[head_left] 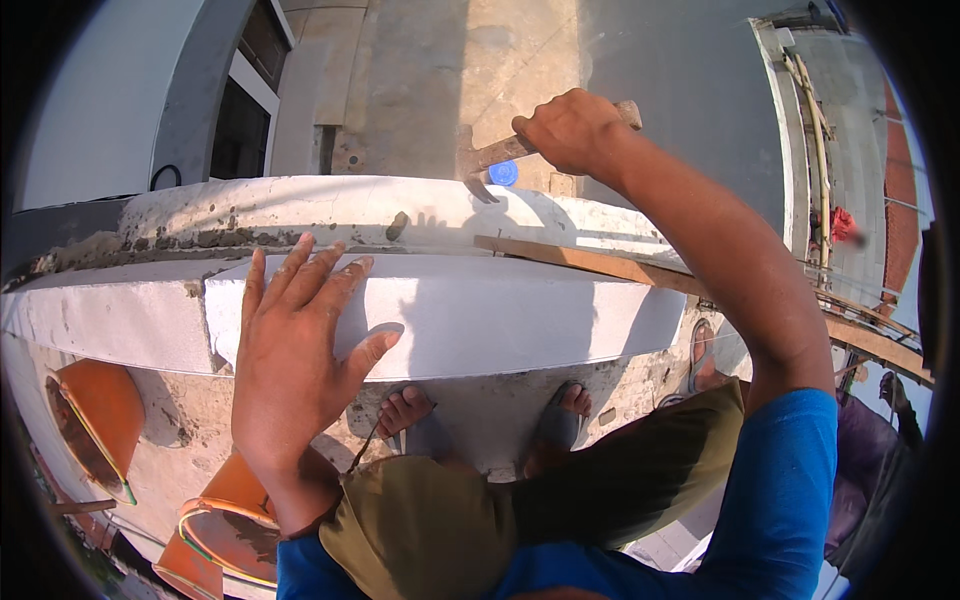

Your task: The person scoops cement from a bucket with a trowel and spreads it on a concrete ledge. They then place a white rectangular tile onto the cement, adjust its position, and tap it with a hammer to secure it. The process is repeated for additional tiles.

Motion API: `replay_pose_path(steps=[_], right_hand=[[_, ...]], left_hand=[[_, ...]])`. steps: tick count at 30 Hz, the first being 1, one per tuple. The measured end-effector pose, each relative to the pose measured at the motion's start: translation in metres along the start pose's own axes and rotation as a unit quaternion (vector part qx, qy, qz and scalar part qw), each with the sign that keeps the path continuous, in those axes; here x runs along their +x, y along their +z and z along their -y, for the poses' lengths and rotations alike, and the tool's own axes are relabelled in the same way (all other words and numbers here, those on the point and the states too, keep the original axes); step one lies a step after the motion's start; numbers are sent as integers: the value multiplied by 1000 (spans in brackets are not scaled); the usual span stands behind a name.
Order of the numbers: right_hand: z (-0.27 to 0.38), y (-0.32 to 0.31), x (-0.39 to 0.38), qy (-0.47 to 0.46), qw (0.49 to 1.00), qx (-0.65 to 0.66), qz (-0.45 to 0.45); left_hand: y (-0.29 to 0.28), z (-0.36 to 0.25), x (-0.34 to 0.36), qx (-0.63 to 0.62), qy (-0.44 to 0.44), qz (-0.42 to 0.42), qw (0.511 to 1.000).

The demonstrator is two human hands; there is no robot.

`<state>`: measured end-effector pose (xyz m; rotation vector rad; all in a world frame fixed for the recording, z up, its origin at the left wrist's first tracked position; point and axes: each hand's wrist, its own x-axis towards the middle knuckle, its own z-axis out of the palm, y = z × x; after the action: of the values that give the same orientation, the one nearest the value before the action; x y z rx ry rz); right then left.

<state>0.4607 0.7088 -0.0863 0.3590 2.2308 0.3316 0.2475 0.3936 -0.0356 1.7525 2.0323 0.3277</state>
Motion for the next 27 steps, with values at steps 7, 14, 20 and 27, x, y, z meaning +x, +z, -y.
replay_pose_path(steps=[7,14,20,27], right_hand=[[42,77,87,-64,989,113,64],[55,103,127,-154,982,83,74],[52,95,149,-266,961,31,67],[53,91,159,-282,958,20,41]], left_hand=[[4,1,12,-32,-25,60,997],[-1,8,19,-49,-20,106,993],[-2,10,26,-51,-16,131,990],[-1,9,25,-37,-29,138,989]])
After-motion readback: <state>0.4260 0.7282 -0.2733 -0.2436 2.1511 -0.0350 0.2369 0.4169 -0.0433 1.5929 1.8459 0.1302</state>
